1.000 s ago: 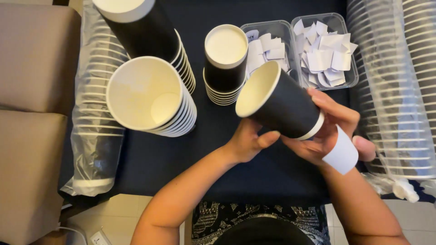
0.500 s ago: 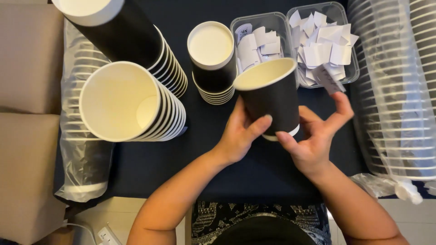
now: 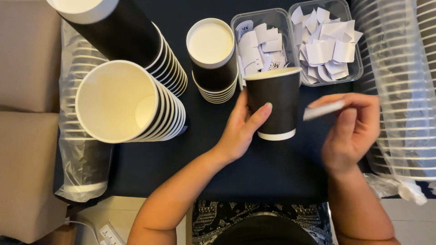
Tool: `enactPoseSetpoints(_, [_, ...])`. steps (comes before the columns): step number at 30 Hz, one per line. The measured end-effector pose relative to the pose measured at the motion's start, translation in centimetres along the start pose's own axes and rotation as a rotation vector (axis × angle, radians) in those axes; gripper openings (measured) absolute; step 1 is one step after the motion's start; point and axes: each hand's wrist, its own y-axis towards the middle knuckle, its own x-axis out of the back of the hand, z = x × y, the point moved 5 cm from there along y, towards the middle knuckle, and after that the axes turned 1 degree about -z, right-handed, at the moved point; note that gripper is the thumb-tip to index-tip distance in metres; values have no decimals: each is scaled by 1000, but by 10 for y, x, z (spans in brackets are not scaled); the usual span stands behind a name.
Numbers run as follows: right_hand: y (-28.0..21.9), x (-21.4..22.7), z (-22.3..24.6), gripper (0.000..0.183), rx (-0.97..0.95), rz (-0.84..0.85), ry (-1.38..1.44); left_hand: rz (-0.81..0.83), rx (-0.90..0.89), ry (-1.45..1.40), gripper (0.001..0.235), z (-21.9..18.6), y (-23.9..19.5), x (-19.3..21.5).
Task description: Applying adhesive brand labels to the sides of black paper coffee cups
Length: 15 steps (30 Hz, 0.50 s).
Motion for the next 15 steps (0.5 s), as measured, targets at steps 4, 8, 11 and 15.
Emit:
enactPoseSetpoints(4, [1, 7, -4, 26, -16, 81, -47, 39, 101, -5, 68, 4, -3, -3])
enactPoseSetpoints(8, [-6, 4, -15, 21, -144, 212, -104, 81, 159, 251, 66, -10, -7, -12])
enactPoseSetpoints(11, [-8, 3, -18, 22, -227, 216, -161, 44, 174, 477, 62, -20, -8, -13])
enactPoseSetpoints(15, [-7, 5, -21, 21, -332, 175, -125, 38, 118, 624, 57, -23, -8, -14])
